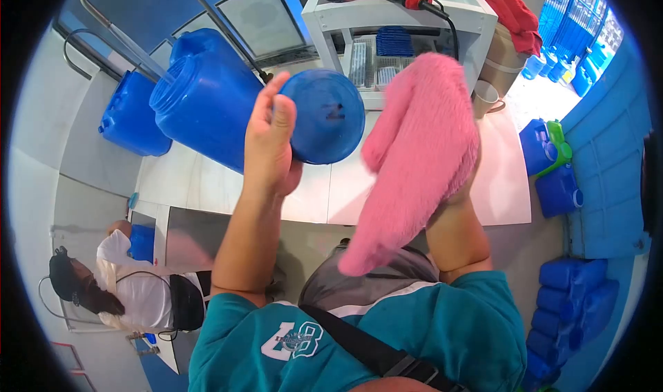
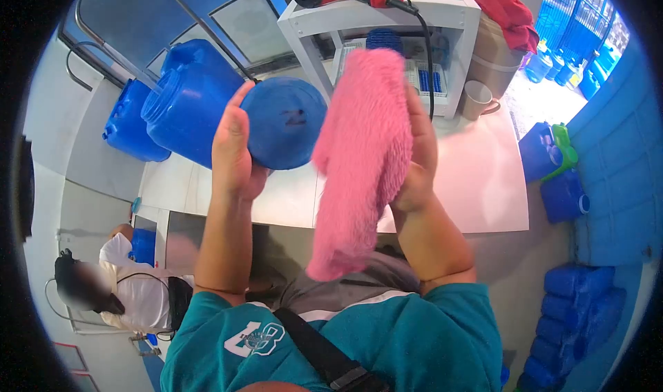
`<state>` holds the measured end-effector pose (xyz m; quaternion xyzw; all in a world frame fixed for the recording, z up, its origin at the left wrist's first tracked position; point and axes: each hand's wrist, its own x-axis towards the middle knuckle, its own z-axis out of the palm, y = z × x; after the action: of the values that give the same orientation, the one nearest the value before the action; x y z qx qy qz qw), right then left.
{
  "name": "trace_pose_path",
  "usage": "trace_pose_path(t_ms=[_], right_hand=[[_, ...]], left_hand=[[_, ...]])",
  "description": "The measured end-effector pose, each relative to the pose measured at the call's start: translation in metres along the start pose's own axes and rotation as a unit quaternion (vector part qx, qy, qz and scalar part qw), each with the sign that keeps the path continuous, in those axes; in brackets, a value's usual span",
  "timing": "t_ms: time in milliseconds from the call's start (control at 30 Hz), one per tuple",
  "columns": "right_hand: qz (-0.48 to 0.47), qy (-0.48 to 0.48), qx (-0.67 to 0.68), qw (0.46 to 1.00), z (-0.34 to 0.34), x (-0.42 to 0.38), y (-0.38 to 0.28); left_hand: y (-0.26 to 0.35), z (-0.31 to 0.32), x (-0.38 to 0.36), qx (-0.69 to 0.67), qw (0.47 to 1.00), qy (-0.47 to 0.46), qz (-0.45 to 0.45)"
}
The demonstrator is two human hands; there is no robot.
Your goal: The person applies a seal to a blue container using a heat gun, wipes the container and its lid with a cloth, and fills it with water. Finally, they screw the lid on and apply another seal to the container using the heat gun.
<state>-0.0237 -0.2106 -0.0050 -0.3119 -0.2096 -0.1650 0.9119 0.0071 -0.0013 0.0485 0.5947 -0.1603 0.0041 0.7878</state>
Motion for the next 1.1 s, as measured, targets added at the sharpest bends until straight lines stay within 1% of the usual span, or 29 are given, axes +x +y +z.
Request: trace_pose_path(t_ms=[67, 100, 133, 167, 200, 233, 300, 333, 367, 400, 433, 500, 533, 600, 633, 667, 700, 733, 767, 800, 833, 867, 900, 933, 967, 1000, 1033, 1067, 1100], right_hand=[[-0.09, -0.041, -0.132, 0.986, 0.015, 0.003, -0.021], [-0.09, -0.039, -0.133, 0.986, 0.014, 0.006, -0.019], [-0.142, -0.084, -0.285, 0.944, 0.01, 0.011, -0.014], [-0.189, -0.126, -0.429, 0.874, 0.007, 0.016, -0.009], [-0.228, -0.164, -0.562, 0.778, 0.004, 0.016, -0.003], [-0.226, -0.162, -0.565, 0.777, 0.003, 0.012, 0.004], [-0.181, -0.208, -0.559, 0.782, 0.005, -0.003, 0.02], [-0.24, -0.258, -0.591, 0.726, 0.01, -0.007, 0.023], [-0.24, -0.287, -0.61, 0.699, 0.019, -0.012, 0.022], [-0.238, -0.314, -0.627, 0.672, 0.033, -0.012, 0.014], [-0.235, -0.31, -0.63, 0.672, 0.039, -0.003, 0.006], [-0.243, -0.223, -0.676, 0.659, 0.042, 0.023, -0.005], [-0.243, -0.222, -0.677, 0.658, 0.035, 0.03, -0.003], [-0.226, -0.19, -0.664, 0.687, 0.021, 0.035, 0.007], [-0.227, -0.223, -0.66, 0.681, 0.022, 0.028, 0.009], [-0.231, -0.225, -0.659, 0.679, 0.025, 0.02, 0.009], [-0.237, -0.261, -0.671, 0.652, 0.033, 0.012, 0.005], [-0.239, -0.294, -0.682, 0.626, 0.042, 0.007, 0.001], [-0.255, -0.289, -0.66, 0.645, 0.047, 0.019, -0.005], [-0.252, -0.287, -0.66, 0.647, 0.045, 0.027, -0.008], [-0.244, -0.247, -0.678, 0.648, 0.042, 0.037, -0.01], [-0.238, -0.207, -0.695, 0.647, 0.04, 0.042, -0.012], [-0.23, -0.19, -0.677, 0.673, 0.038, 0.04, -0.01], [-0.234, -0.19, -0.675, 0.673, 0.038, 0.031, -0.006], [-0.225, -0.226, -0.681, 0.659, 0.041, 0.017, -0.004], [-0.217, -0.26, -0.687, 0.643, 0.044, 0.004, -0.003], [-0.214, -0.288, -0.668, 0.652, 0.055, -0.004, -0.009], [-0.212, -0.287, -0.668, 0.653, 0.061, 0.003, -0.017], [-0.208, -0.309, -0.668, 0.644, 0.065, 0.015, -0.024]], left_hand=[[-0.002, 0.01, -0.007, -0.127, 0.989, 0.034, -0.07], [-0.004, 0.017, -0.009, -0.129, 0.987, 0.051, -0.081], [-0.009, 0.023, -0.01, -0.13, 0.987, 0.049, -0.083], [-0.013, 0.029, -0.01, -0.161, 0.983, 0.053, -0.065], [-0.016, 0.032, -0.01, -0.191, 0.979, 0.057, -0.048], [-0.019, 0.034, -0.01, -0.193, 0.978, 0.055, -0.052], [-0.022, 0.036, -0.008, -0.187, 0.982, 0.04, -0.009], [-0.024, 0.037, -0.007, -0.184, 0.982, 0.033, 0.014], [-0.031, 0.037, -0.007, -0.136, 0.99, 0.042, 0.01], [-0.029, 0.045, -0.014, -0.234, 0.97, 0.015, -0.062], [-0.026, 0.049, -0.014, -0.234, 0.97, 0.013, -0.067], [-0.018, 0.056, -0.014, -0.283, 0.955, 0.009, -0.085], [-0.013, 0.058, -0.012, -0.307, 0.947, 0.008, -0.09], [-0.003, 0.059, -0.009, -0.353, 0.93, 0.007, -0.1], [0.001, 0.059, -0.007, -0.375, 0.921, 0.007, -0.102], [0.003, 0.059, -0.005, -0.399, 0.911, 0.005, -0.103], [-0.002, 0.057, -0.005, -0.415, 0.903, -0.03, -0.106], [-0.004, 0.064, -0.006, -0.52, 0.844, -0.091, -0.091], [-0.026, 0.099, -0.007, -0.516, 0.853, -0.023, 0.07], [-0.035, 0.144, -0.007, -0.495, 0.837, 0.046, 0.231], [-0.028, 0.122, -0.01, -0.494, 0.837, 0.045, 0.231], [-0.012, 0.078, -0.014, -0.501, 0.863, -0.041, 0.052], [-0.003, 0.054, -0.016, -0.488, 0.854, -0.126, -0.128], [0.001, 0.054, -0.014, -0.486, 0.856, -0.127, -0.125], [0.007, 0.055, -0.011, -0.424, 0.899, -0.027, -0.107], [0.01, 0.057, -0.009, -0.357, 0.927, 0.074, -0.088], [0.009, 0.057, -0.007, -0.358, 0.927, 0.073, -0.085], [0.006, 0.058, -0.008, -0.379, 0.921, 0.04, -0.079], [0.002, 0.06, -0.012, -0.398, 0.914, 0.009, -0.075]])
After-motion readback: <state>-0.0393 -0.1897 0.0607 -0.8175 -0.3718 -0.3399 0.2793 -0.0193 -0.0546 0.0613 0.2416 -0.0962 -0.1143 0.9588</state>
